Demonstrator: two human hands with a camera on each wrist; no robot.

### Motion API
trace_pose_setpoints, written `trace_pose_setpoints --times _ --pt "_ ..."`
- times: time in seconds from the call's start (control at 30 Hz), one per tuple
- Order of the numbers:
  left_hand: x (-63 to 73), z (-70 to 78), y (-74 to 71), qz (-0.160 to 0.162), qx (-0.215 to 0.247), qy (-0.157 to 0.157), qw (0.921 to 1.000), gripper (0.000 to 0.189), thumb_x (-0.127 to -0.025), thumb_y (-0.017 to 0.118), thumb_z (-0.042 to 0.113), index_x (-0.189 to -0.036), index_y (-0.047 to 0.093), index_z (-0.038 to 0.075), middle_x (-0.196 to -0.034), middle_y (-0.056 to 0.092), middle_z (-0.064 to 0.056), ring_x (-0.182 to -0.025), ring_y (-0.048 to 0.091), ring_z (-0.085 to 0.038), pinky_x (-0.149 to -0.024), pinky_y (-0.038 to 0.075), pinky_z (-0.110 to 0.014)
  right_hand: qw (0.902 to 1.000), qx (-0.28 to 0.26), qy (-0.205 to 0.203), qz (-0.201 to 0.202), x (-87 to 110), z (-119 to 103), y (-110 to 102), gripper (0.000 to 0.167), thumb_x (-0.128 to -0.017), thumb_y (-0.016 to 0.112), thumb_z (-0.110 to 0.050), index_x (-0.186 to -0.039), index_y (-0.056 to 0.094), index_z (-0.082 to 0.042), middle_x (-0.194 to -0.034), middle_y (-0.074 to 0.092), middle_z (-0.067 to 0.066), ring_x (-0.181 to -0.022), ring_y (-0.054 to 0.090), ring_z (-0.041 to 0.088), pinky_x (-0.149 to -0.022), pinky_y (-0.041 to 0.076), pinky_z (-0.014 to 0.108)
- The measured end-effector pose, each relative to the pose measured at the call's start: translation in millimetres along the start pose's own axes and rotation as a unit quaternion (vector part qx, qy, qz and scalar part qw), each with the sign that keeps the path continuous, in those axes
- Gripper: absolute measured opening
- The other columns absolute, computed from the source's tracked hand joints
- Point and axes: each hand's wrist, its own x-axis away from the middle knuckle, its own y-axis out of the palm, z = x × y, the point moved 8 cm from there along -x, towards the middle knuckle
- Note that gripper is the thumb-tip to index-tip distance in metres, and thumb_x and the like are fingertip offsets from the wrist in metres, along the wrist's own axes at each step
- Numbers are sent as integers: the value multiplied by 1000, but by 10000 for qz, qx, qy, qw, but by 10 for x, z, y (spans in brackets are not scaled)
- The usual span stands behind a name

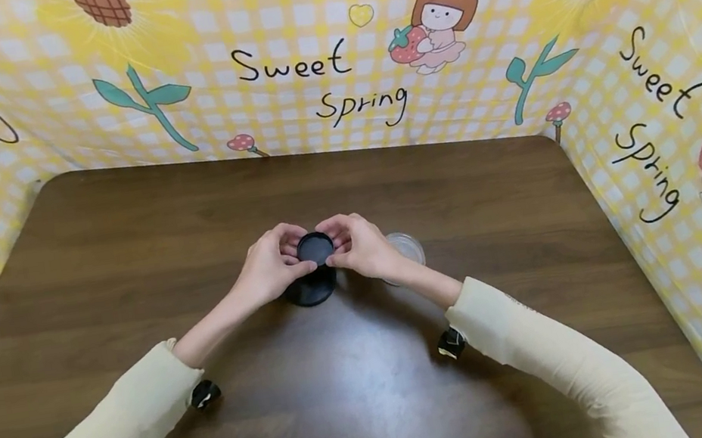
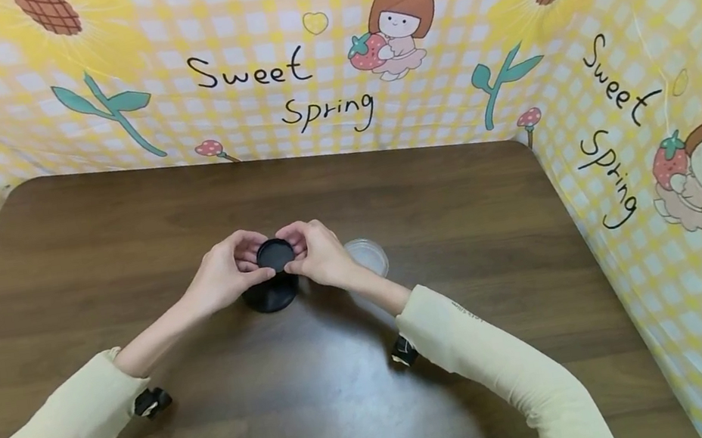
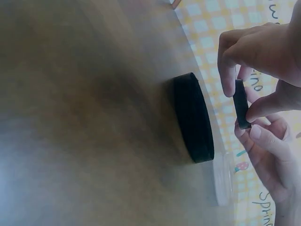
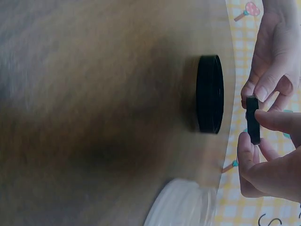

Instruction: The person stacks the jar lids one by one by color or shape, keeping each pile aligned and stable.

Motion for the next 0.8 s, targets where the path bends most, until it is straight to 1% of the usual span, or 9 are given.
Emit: trace_pose_setpoints --times 0.17,0.3,0.4,0.6,0.8 --pt "96 -37 -19 -10 24 -28 10000 47 -78 78 0 -119 57 -5 -104 56 -20 -91 62 -29 -81 55 -38 9999 96 -61 -48 20 -14 97 46 -79 76 4 -122 60 -1 -108 53 14 -92 59 22 -82 53 27" --pt "164 -101 -24 7 -110 -66 9999 46 -78 78 0 -119 57 -6 -106 55 -21 -92 60 -29 -81 54 -39 9997 194 -134 -101 22 -10 189 46 -79 76 4 -121 60 -1 -108 53 14 -92 59 22 -79 53 23" --pt "197 -138 -16 41 -210 -20 9998 46 -77 78 0 -118 58 -7 -106 54 -21 -92 59 -30 -81 54 -39 9992 321 -191 -115 23 -1 245 46 -78 77 3 -121 61 -1 -106 54 13 -91 60 21 -78 52 22" --pt "216 -182 23 58 -306 42 9995 46 -77 79 0 -117 58 -8 -105 54 -22 -90 58 -29 -80 53 -38 9990 353 -275 -84 41 39 290 46 -76 77 4 -120 62 0 -104 57 14 -90 62 23 -79 53 26" --pt "244 -221 30 125 -346 -83 9993 45 -77 79 -1 -117 59 -8 -104 54 -22 -90 57 -29 -81 53 -39 9989 337 -284 -133 36 55 329 46 -77 77 4 -120 62 0 -104 58 15 -90 62 23 -80 53 27"
